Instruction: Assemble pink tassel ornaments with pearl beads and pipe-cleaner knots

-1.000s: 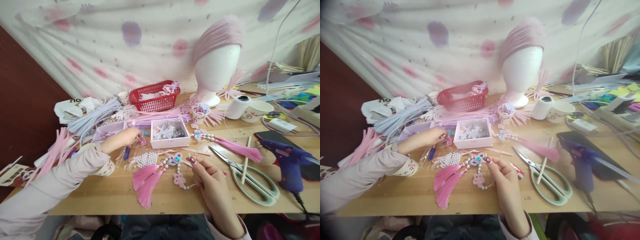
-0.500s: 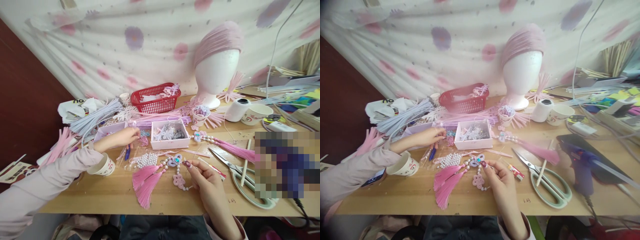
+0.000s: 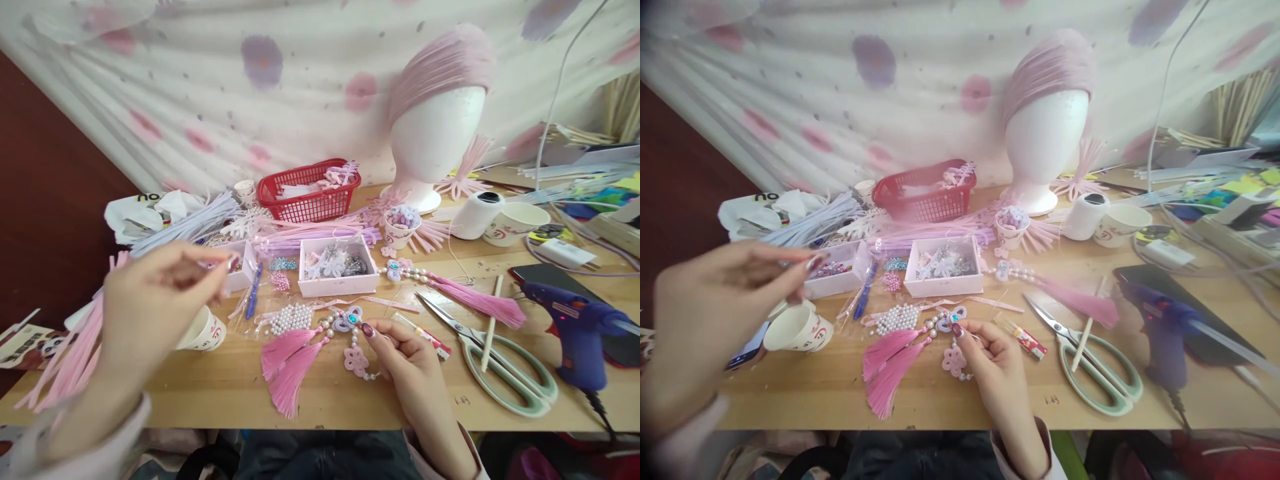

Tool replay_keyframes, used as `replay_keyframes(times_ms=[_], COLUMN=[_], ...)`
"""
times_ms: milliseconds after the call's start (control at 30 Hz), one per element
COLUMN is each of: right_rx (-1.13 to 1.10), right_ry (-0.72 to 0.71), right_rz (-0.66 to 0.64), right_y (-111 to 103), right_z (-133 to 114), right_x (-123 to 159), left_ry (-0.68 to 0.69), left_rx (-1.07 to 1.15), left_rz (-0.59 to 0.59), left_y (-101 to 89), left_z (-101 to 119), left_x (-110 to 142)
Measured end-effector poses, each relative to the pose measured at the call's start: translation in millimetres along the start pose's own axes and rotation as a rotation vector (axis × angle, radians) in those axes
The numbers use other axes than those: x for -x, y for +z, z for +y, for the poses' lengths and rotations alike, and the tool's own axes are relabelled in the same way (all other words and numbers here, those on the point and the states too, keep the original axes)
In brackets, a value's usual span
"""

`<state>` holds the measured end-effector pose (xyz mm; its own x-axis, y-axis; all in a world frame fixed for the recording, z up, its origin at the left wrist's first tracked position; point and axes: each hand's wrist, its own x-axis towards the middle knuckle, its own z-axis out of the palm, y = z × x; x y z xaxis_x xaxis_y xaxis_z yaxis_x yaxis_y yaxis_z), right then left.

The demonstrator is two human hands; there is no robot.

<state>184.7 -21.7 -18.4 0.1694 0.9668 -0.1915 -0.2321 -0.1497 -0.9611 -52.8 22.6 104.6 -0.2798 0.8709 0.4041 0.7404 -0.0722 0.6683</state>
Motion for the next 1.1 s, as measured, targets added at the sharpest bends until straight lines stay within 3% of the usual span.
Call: replay_keyframes(times_ms=[33, 67, 167, 267, 333, 433, 533, 733, 1100], right_rx=[0.002, 0.008, 0.059, 0.098, 0.102, 0.142, 0.221, 0.234, 0.250], right_ry=[-0.005, -0.016, -0.061, -0.110, -0.141, -0.173, -0.181, -0.168, -0.175], right_rz=[-0.010, -0.020, -0.075, -0.157, -0.185, -0.159, -0.115, -0.094, -0.106], right_y=[0.8, 1.7, 5.5, 11.9, 17.7, 26.1, 30.3, 29.4, 25.4], right_z=[1.7, 3.6, 9.2, 9.4, 6.5, 3.8, 6.8, 9.4, 7.0], right_x=[0.5, 1.4, 6.2, 12.0, 14.9, 17.8, 19.8, 21.1, 24.7], left_ry=[-0.083, -0.182, -0.432, -0.698, -0.830, -0.972, -1.030, -1.034, -0.986], left_rx=[0.164, 0.347, 0.850, 1.259, 1.405, 1.518, 1.595, 1.634, 1.513], left_rz=[0.059, 0.033, -0.153, -0.295, -0.328, -0.370, -0.423, -0.512, -0.532], left_y=[6.2, 16.8, 62.1, 98.6, 108.6, 109.7, 108.6, 112.6, 107.9], left_z=[0.5, -1.4, -13.9, -21.1, -19.3, -14.0, -13.3, -21.3, -21.8], left_x=[22.5, 43.6, 88.0, 102.8, 104.1, 104.6, 106.6, 108.3, 106.0])
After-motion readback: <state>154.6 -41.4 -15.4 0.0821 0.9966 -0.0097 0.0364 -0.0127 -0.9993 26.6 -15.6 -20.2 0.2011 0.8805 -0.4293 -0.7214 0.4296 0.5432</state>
